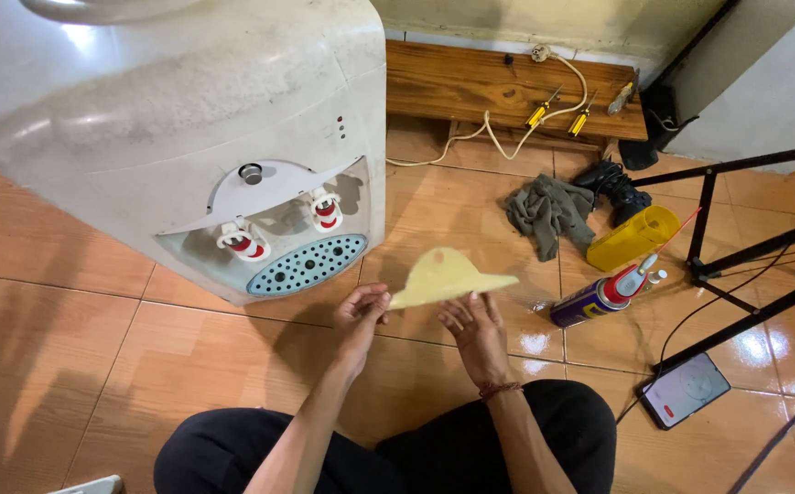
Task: The person disassembles a water dispenser by removing screws with a screwdriver, lifts off the main casing, and cleans the components.
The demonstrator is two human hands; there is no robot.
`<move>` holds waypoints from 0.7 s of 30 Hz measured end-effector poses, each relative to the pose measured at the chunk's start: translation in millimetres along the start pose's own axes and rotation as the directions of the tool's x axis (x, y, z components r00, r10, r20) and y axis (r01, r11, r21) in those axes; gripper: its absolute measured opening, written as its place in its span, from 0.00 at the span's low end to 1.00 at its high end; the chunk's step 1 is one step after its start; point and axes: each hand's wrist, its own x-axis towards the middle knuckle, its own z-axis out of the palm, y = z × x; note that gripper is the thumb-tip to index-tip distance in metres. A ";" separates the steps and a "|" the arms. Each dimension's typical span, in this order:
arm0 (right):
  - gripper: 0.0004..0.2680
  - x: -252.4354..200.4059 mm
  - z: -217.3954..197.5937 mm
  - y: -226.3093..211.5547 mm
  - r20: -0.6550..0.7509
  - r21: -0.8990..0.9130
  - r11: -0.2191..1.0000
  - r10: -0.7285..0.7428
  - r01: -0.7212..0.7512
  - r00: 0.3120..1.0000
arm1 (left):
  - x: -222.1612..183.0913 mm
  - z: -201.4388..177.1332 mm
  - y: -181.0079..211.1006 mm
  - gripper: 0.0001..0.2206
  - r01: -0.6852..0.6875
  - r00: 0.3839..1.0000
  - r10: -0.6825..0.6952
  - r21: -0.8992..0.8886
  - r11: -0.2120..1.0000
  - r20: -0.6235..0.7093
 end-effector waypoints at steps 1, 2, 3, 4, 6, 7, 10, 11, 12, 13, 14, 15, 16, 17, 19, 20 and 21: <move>0.12 -4.1 6.9 -8.4 -0.007 -0.003 1.000 -0.026 0.026 1.000 | 5.1 -3.4 -4.1 0.10 -0.002 0.999 0.001 -0.033 0.999 -0.054; 0.12 -3.0 5.0 -6.8 -0.008 -0.003 1.000 -0.026 0.026 1.000 | 4.0 -3.7 -2.4 0.10 -0.002 0.999 0.000 -0.032 0.999 -0.053; 0.12 -1.3 3.7 -5.2 0.004 -0.013 1.000 -0.026 0.026 1.000 | 3.3 -4.3 -0.2 0.11 0.008 0.998 -0.012 -0.053 0.999 -0.068; 0.13 0.3 2.4 -3.6 0.016 -0.023 0.999 -0.026 0.027 1.000 | 2.5 -4.8 2.1 0.11 0.018 0.996 -0.024 -0.074 0.997 -0.082; 0.09 4.2 -5.5 2.2 0.020 -0.015 1.000 -0.023 0.023 1.000 | 1.7 -4.5 3.9 0.11 0.029 0.995 -0.037 -0.094 0.995 -0.087; 0.05 6.2 -9.6 4.9 0.024 -0.006 1.000 -0.020 0.020 1.000 | 1.3 -4.1 4.5 0.11 0.040 0.994 -0.051 -0.114 0.993 -0.092; 0.03 5.1 -8.5 3.7 0.044 -0.023 1.000 -0.001 0.002 0.999 | 1.6 -6.6 6.6 0.11 0.078 0.990 -0.097 -0.175 0.981 -0.101; 0.03 5.0 -8.6 4.4 0.041 -0.024 1.000 0.003 -0.002 0.999 | 3.4 -9.0 3.8 0.11 0.082 0.990 -0.101 -0.174 0.981 -0.103; 0.03 4.9 -8.6 5.1 0.050 -0.038 0.999 0.013 -0.011 0.999 | 5.1 -11.5 1.0 0.11 0.086 0.988 -0.108 -0.180 0.980 -0.114; 0.03 5.2 -8.0 5.1 0.061 -0.053 0.998 0.021 -0.018 0.998 | 7.3 -13.6 -1.1 0.12 0.088 0.986 -0.113 -0.186 0.979 -0.125; 0.03 1.4 -5.8 4.6 0.060 -0.054 0.998 0.024 -0.021 0.998 | 7.5 -15.7 -5.2 0.12 0.090 0.985 -0.115 -0.186 0.978 -0.127; 0.04 -0.7 -2.7 3.1 0.066 -0.093 0.995 0.038 -0.032 0.997 | 9.5 -16.9 -9.0 0.13 0.098 0.984 -0.126 -0.210 0.973 -0.127; 0.04 -3.1 0.6 1.4 0.071 -0.133 0.990 0.052 -0.043 0.996 | 11.4 -18.0 -12.3 0.13 0.106 0.982 -0.138 -0.234 0.966 -0.126; 0.04 -4.9 3.2 0.9 0.074 -0.134 0.990 0.050 -0.040 0.996 | 8.2 -14.6 -6.2 0.13 0.102 0.983 -0.135 -0.237 0.966 -0.125; 0.03 -9.5 8.4 0.5 0.086 -0.186 0.979 0.098 -0.081 0.991 | 0.8 -8.6 5.8 0.16 0.148 0.978 -0.183 -0.283 0.948 -0.100; 0.03 -10.2 6.8 0.4 0.088 -0.188 0.979 0.097 -0.079 0.991 | 0.3 -10.0 3.9 0.16 0.146 0.978 -0.181 -0.284 0.948 -0.101; 0.04 -9.7 6.4 -0.1 0.091 -0.207 0.975 0.096 -0.075 0.991 | 1.2 -11.4 2.9 0.17 0.154 0.977 -0.192 -0.305 0.940 -0.098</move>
